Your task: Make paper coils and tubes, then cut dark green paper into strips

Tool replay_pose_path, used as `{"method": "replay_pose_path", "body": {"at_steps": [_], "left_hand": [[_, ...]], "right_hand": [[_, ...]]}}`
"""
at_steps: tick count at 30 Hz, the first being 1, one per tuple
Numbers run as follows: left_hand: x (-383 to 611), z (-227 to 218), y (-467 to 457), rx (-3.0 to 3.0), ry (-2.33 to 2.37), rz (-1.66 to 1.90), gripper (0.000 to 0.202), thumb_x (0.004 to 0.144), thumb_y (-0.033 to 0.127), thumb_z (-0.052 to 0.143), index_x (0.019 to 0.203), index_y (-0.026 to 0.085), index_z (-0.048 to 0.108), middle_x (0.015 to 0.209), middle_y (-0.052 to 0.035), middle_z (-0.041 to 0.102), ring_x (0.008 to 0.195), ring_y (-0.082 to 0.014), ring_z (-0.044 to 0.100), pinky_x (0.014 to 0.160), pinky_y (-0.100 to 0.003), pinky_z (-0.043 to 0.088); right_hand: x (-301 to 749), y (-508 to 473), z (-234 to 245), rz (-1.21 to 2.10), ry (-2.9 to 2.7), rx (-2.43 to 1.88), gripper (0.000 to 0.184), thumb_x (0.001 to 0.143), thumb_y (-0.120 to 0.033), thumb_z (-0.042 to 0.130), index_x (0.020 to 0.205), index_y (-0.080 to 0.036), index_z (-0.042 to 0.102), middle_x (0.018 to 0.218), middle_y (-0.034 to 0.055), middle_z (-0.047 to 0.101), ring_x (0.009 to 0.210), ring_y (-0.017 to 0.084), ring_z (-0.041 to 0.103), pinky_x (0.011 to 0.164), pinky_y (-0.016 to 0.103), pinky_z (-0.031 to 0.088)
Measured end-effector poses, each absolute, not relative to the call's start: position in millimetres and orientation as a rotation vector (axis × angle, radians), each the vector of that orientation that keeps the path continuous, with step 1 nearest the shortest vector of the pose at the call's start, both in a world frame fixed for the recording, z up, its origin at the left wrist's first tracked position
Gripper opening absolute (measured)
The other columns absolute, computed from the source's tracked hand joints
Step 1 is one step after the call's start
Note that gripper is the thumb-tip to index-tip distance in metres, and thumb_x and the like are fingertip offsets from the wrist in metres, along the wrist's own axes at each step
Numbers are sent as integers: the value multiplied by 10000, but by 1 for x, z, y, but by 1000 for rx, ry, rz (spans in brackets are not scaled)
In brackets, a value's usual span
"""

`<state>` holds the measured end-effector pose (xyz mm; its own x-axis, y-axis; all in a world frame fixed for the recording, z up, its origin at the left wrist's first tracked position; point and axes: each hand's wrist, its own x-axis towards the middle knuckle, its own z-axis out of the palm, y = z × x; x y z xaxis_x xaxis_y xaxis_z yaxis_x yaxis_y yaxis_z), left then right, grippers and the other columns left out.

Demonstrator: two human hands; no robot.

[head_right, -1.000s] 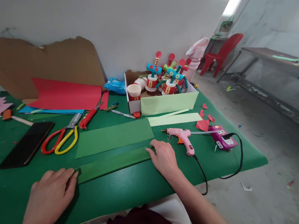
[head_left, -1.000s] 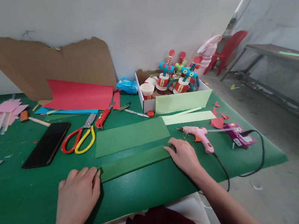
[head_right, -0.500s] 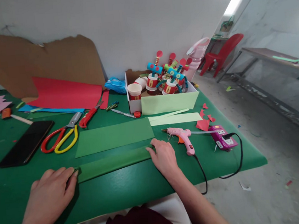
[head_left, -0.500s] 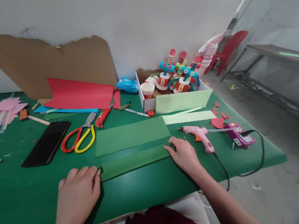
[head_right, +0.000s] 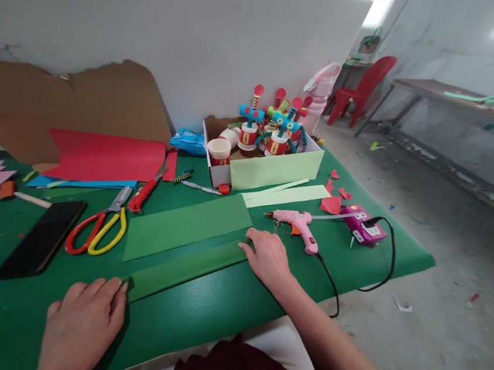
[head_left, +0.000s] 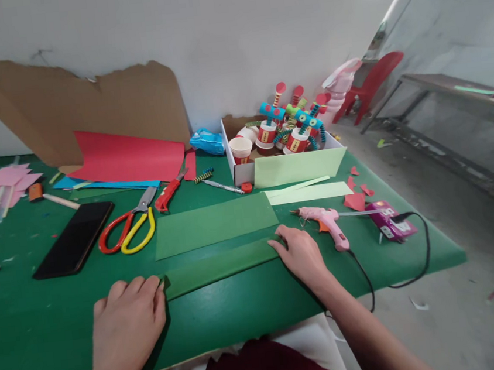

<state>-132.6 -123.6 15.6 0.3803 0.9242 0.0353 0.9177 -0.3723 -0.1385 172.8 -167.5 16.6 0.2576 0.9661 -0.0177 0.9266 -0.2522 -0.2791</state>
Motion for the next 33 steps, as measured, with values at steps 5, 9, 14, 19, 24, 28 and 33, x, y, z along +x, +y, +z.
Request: {"method": "replay_pose_path", "body": {"at_steps": [5, 9, 14, 19, 24, 28, 33], "left_hand": [[-132, 18, -125, -2439, -1653, 163, 389, 947, 303, 301, 785, 205, 641, 822, -107, 629, 826, -266, 548, 634, -347, 349], [-135, 15, -125, -2385, -1709, 141, 387, 956, 365, 303, 963, 199, 654, 963, -131, 645, 884, -282, 565, 674, -370, 402], [-136, 14, -124, -2477, -1598, -62, 464, 936, 217, 363, 1363, 319, 513, 1405, -112, 505, 1209, -358, 495, 922, -521, 406], [-132, 14, -118, -2682, -1246, -8, 806, 797, -41, 373, 1358, 534, 434, 1527, 53, 381, 1411, -333, 309, 1081, -576, 279], [-130, 15, -114, -2763, -1116, 70, 844, 799, -24, 409, 1392, 571, 322, 1552, 77, 318, 1432, -336, 270, 1086, -606, 273], [-129, 16, -114, -2784, -1097, 106, 842, 812, -18, 410, 1405, 567, 290, 1559, 74, 299, 1444, -325, 241, 1095, -608, 261], [-130, 14, -112, -2804, -1088, 119, 810, 834, 23, 437, 1414, 565, 273, 1572, 78, 266, 1451, -312, 225, 1114, -596, 237]], "right_hand": [[173, -168, 14, 241, -1786, -2305, 123, 899, -305, 560, 830, -205, 579, 715, 13, 636, 677, 180, 569, 640, 270, 325], [173, -169, 13, 214, -1797, -2268, 104, 905, -305, 548, 883, -209, 582, 706, 10, 633, 670, 180, 575, 646, 272, 335], [173, -170, 16, 253, -1765, -2281, 219, 900, -296, 561, 1101, -210, 575, 743, 14, 647, 679, 188, 601, 631, 270, 354], [173, -170, 16, 247, -1776, -2274, 364, 904, -295, 544, 1259, -217, 521, 763, 26, 661, 714, 203, 619, 652, 283, 379], [173, -170, 15, 249, -1773, -2283, 385, 906, -300, 541, 1282, -219, 513, 775, 28, 663, 711, 202, 614, 652, 284, 378], [173, -170, 16, 254, -1777, -2284, 387, 909, -301, 537, 1286, -216, 515, 775, 30, 662, 707, 202, 610, 650, 283, 378], [174, -169, 14, 258, -1780, -2266, 387, 904, -308, 536, 1280, -215, 516, 768, 26, 659, 702, 205, 609, 643, 287, 374]]}}
